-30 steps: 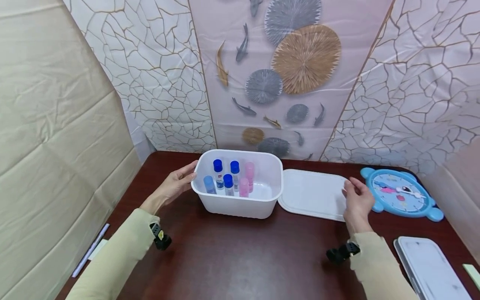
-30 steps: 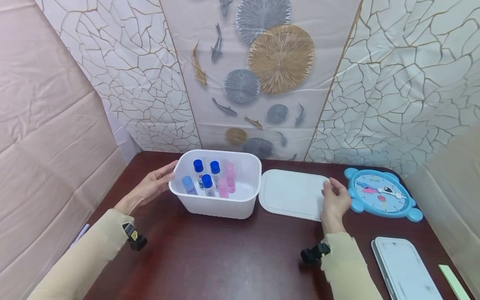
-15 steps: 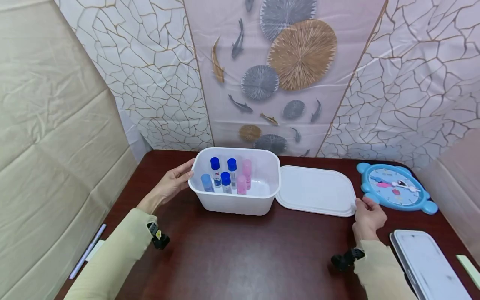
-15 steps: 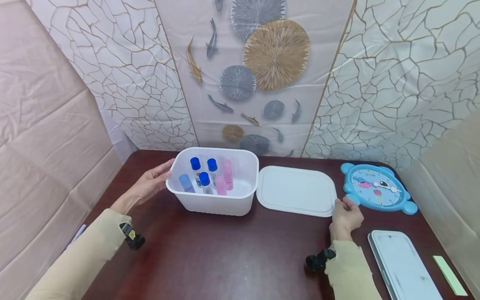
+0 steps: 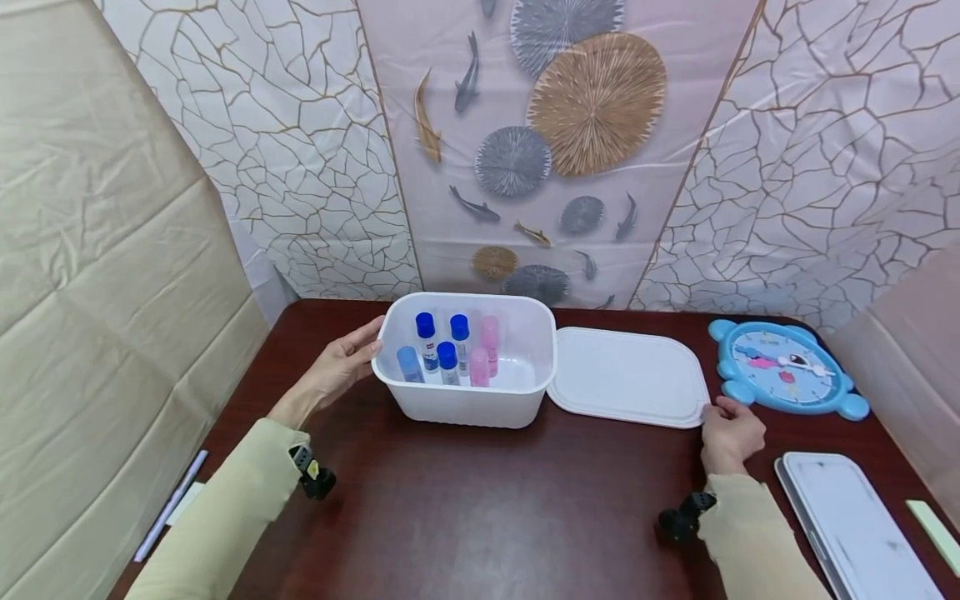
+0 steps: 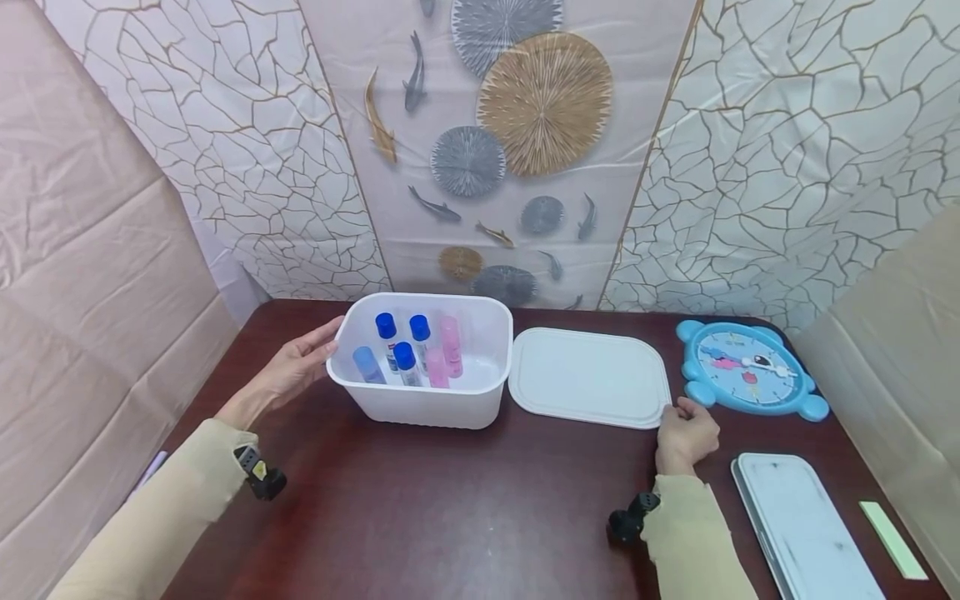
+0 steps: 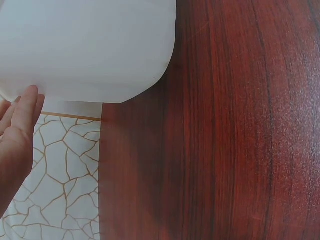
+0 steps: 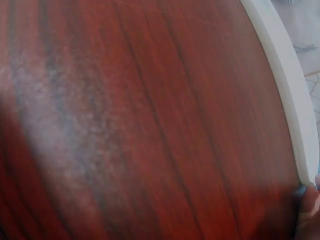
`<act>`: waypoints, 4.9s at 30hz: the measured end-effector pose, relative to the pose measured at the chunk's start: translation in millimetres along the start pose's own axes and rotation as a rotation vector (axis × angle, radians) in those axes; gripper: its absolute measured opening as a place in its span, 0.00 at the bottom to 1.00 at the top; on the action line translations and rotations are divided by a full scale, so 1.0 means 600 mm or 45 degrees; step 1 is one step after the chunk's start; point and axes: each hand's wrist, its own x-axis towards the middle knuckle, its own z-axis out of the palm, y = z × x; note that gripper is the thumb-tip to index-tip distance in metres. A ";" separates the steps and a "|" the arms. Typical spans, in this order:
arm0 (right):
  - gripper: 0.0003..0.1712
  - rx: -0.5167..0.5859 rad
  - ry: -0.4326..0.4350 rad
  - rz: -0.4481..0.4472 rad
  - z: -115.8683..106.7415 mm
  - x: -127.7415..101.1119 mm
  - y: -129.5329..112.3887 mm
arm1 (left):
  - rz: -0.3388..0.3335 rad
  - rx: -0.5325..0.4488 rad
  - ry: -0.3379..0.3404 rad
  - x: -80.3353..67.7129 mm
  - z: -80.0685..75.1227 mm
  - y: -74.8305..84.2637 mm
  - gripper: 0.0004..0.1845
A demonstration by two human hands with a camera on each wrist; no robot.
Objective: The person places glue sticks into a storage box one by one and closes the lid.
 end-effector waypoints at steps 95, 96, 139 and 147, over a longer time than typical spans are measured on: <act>0.07 1.398 -0.655 0.251 -0.044 -0.110 -0.237 | 0.073 -0.358 0.123 0.020 0.254 0.123 0.25; 0.07 1.382 -0.674 0.241 -0.042 -0.113 -0.237 | 0.068 -0.347 0.140 0.022 0.250 0.121 0.25; 0.28 0.354 -1.015 -0.421 0.077 -0.180 -0.259 | 0.025 0.245 0.208 0.003 0.046 0.114 0.29; 0.29 0.133 -1.043 -0.505 0.112 -0.188 -0.249 | -0.015 0.351 0.268 -0.013 0.020 0.091 0.29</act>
